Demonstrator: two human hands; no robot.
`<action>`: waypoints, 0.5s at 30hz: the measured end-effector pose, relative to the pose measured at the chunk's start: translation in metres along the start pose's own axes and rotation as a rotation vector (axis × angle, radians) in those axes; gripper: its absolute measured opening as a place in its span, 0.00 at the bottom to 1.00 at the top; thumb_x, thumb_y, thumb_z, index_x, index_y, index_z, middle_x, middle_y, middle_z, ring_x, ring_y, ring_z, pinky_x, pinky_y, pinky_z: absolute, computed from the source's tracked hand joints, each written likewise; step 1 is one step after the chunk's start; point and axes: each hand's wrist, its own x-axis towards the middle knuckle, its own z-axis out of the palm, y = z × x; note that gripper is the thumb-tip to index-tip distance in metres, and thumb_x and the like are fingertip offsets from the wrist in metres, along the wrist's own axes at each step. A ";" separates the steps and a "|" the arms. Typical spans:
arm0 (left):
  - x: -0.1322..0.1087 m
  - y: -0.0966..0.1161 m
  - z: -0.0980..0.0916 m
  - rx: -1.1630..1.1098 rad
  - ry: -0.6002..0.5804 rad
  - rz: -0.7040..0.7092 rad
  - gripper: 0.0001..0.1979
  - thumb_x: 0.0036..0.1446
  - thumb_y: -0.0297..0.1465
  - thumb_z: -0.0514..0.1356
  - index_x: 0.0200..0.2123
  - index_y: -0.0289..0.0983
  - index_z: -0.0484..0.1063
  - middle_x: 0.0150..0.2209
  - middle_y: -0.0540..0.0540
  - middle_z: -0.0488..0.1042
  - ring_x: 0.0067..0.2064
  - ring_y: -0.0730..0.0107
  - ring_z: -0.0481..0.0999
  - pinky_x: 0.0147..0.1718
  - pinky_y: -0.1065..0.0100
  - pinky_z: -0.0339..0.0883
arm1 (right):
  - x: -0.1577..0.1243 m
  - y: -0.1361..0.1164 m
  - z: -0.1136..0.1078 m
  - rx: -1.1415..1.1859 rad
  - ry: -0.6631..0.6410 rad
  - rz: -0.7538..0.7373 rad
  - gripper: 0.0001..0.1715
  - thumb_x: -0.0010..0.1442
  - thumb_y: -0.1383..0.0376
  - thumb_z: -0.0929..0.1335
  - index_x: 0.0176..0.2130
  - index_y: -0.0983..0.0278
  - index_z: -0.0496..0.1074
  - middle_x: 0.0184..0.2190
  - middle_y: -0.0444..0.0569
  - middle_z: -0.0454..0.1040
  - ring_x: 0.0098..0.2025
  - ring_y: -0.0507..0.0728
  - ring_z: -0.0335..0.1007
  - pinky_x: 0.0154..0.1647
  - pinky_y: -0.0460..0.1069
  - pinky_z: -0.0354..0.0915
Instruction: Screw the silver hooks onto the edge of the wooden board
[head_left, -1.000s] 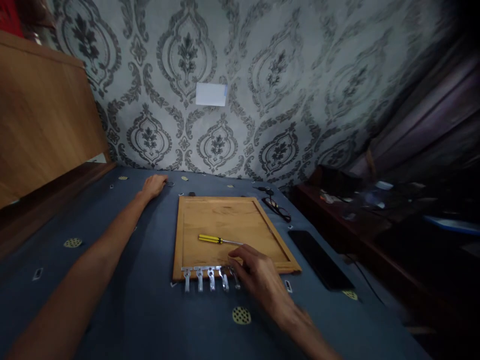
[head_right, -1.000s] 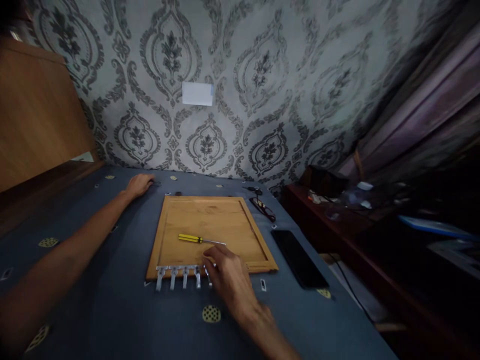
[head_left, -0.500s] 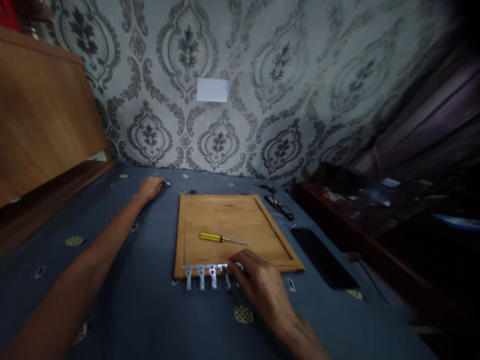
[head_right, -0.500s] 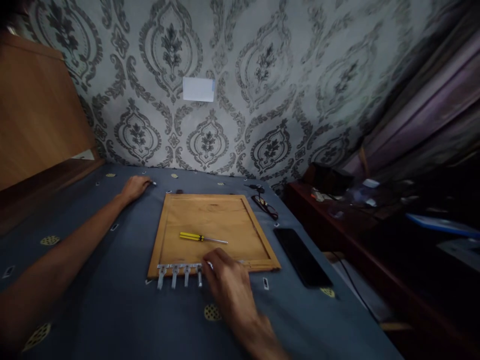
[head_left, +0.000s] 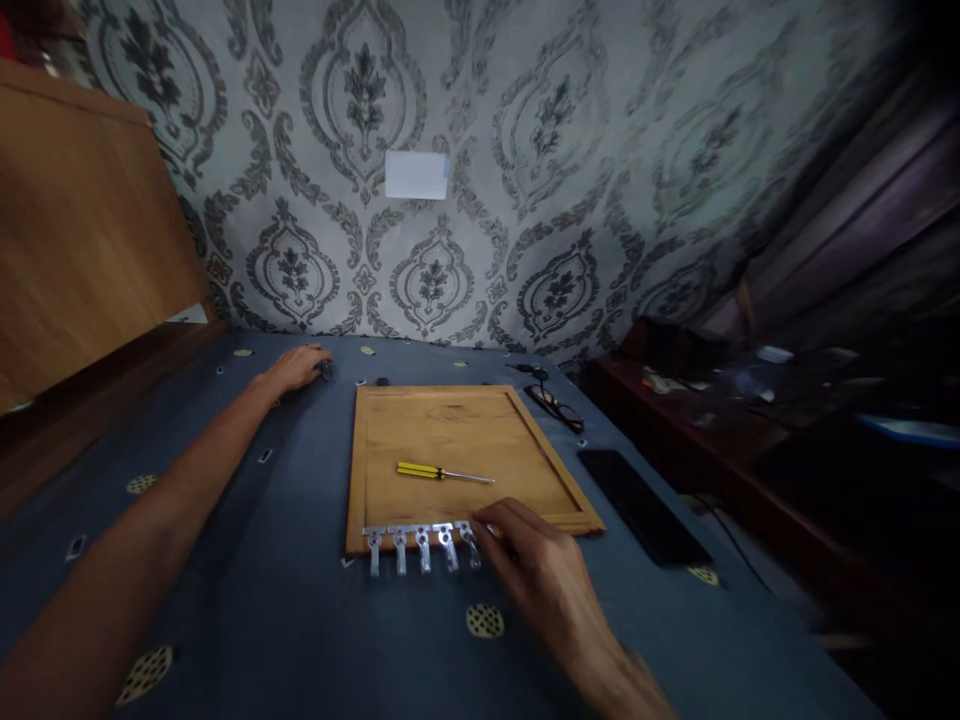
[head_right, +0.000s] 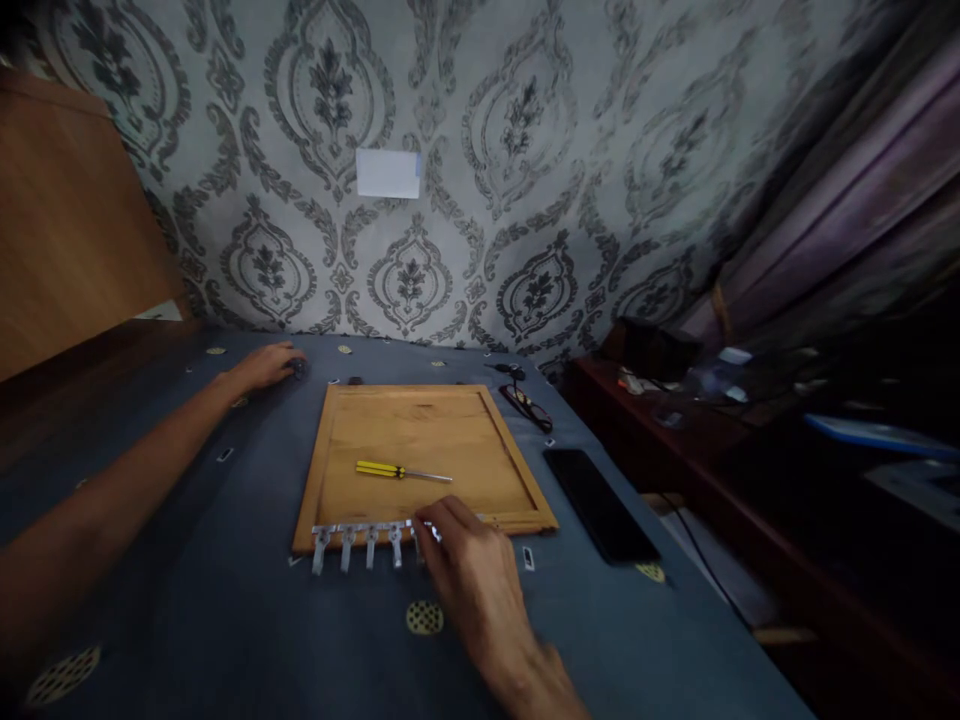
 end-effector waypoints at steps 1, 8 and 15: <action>-0.002 0.001 0.000 0.004 -0.004 0.003 0.20 0.68 0.39 0.63 0.58 0.37 0.72 0.58 0.39 0.74 0.55 0.58 0.77 0.53 0.51 0.77 | 0.000 0.000 0.000 0.005 0.006 -0.006 0.14 0.71 0.68 0.64 0.35 0.62 0.76 0.31 0.47 0.81 0.30 0.55 0.81 0.30 0.47 0.69; -0.014 0.009 -0.002 0.035 -0.043 -0.080 0.19 0.68 0.39 0.62 0.57 0.37 0.72 0.57 0.40 0.75 0.54 0.59 0.78 0.53 0.52 0.77 | -0.004 -0.003 0.001 0.032 0.007 0.003 0.12 0.70 0.69 0.66 0.36 0.61 0.77 0.31 0.46 0.81 0.30 0.55 0.81 0.30 0.47 0.68; -0.042 0.029 -0.016 -0.067 0.089 -0.102 0.15 0.68 0.38 0.62 0.52 0.35 0.75 0.51 0.41 0.77 0.51 0.62 0.79 0.52 0.54 0.76 | -0.003 -0.004 0.002 0.114 -0.050 0.037 0.14 0.71 0.65 0.65 0.36 0.61 0.78 0.33 0.49 0.82 0.32 0.56 0.81 0.33 0.48 0.70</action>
